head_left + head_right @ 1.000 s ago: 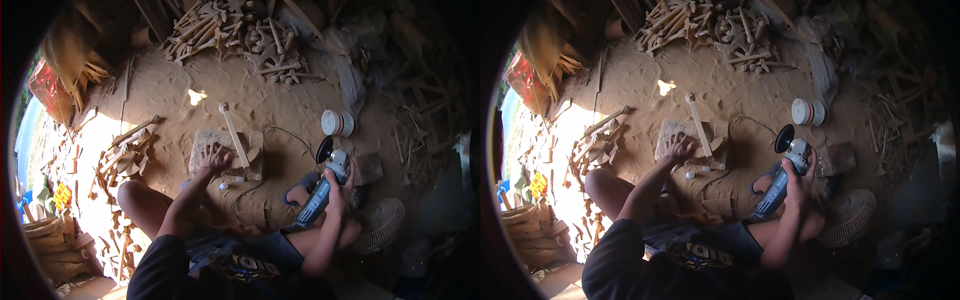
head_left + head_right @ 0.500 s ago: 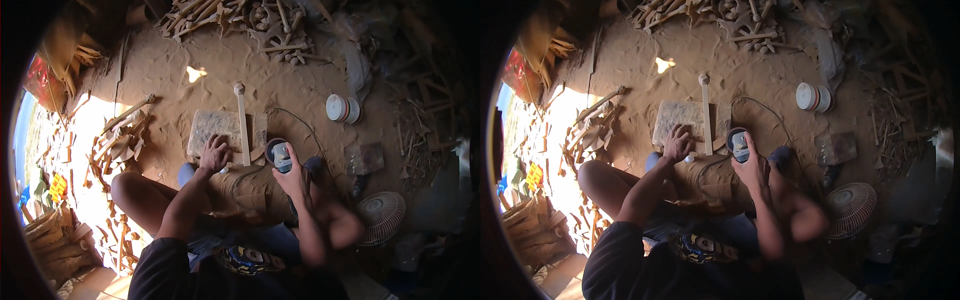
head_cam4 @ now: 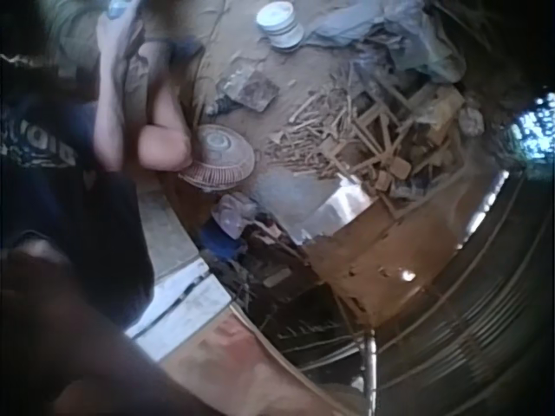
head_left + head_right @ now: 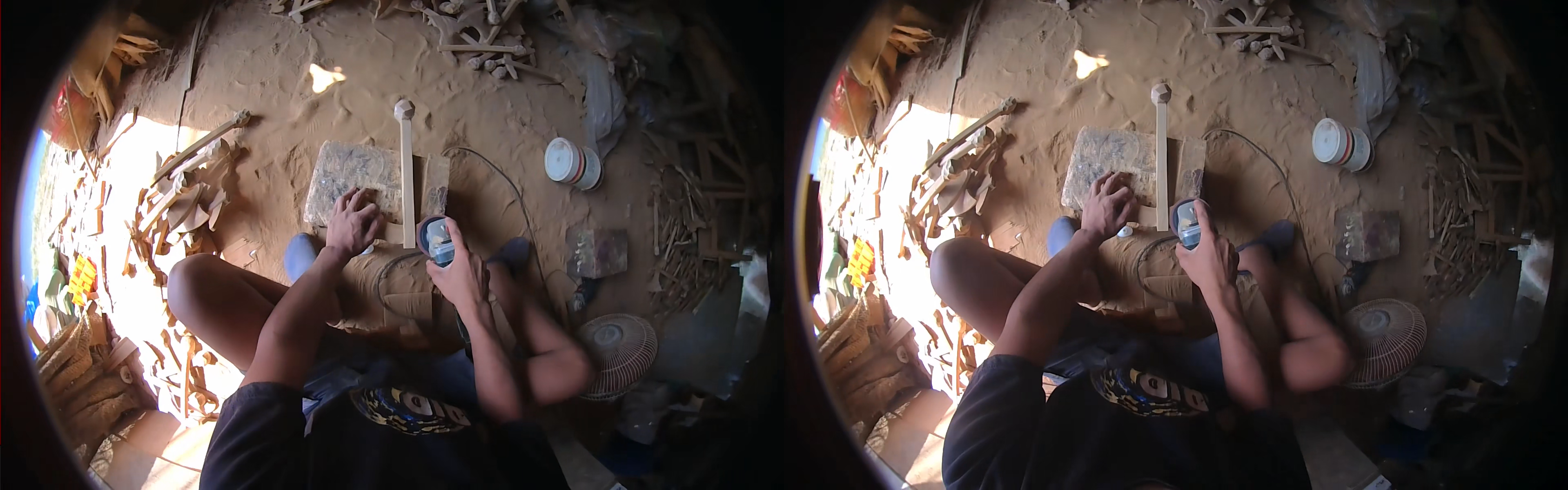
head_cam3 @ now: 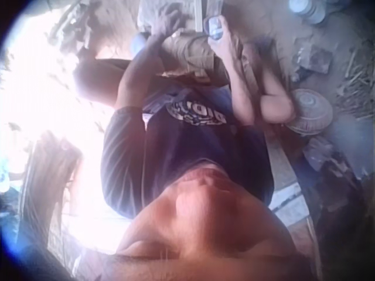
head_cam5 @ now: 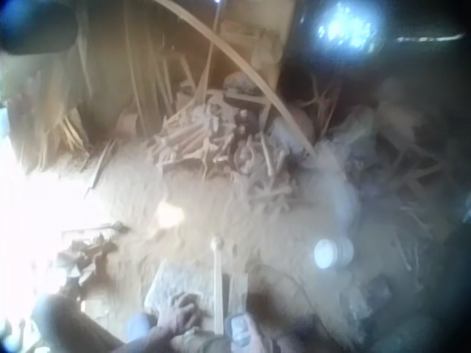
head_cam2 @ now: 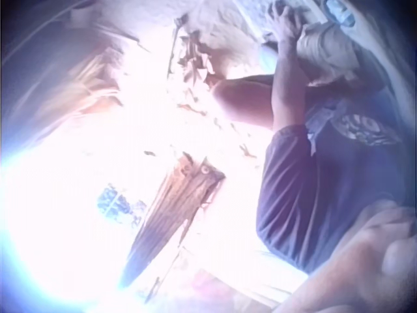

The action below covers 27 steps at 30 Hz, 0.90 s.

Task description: The person uses an angle grinder to sand and shape the edges and surfaces of a wooden axe-shaped object, turning it over to reach different sides.

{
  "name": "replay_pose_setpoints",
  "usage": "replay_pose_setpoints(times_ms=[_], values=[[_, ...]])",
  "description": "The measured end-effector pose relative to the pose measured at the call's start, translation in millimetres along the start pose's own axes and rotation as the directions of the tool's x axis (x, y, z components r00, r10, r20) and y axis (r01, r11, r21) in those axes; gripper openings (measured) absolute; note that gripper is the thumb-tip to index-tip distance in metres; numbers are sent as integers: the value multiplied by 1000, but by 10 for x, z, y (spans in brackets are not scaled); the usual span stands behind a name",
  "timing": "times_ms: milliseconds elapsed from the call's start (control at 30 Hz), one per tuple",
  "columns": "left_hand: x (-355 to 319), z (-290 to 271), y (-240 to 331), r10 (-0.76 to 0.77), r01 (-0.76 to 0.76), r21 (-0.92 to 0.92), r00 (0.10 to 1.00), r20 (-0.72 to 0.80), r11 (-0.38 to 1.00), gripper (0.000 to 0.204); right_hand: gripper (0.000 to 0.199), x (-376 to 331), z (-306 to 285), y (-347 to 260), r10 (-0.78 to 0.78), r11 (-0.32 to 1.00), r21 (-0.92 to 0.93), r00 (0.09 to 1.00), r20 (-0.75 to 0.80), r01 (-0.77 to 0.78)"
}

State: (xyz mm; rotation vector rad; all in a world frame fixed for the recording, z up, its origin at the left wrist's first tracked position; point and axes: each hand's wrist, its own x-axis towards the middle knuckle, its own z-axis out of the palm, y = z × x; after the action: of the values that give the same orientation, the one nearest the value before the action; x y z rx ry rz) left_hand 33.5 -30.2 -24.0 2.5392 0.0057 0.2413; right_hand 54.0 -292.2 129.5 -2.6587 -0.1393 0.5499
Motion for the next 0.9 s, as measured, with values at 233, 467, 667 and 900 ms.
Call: replay_pose_setpoints(times_ms=[233, 467, 667, 900], values=[[3, 38, -28, -13, 13, 11, 1000, 26, 1000, 20, 94, -26, 35, -42, 25, 998, -51, 1000, 16, -24], [6, 26, -12, -11, 11, -16, 1000, 8, 1000, 17, 96, -33, 81, -69, 36, 995, -93, 998, -49, -40], [29, 59, 1, -6, 5, -34, 1000, -14, 999, 16, 95, 71, 67, 62, 26, 993, -107, 990, -141, -41], [7, 42, 1, -28, 28, 10, 1000, -5, 1000, 17, 93, 91, -12, -121, 5, 997, -80, 999, -40, -8]])
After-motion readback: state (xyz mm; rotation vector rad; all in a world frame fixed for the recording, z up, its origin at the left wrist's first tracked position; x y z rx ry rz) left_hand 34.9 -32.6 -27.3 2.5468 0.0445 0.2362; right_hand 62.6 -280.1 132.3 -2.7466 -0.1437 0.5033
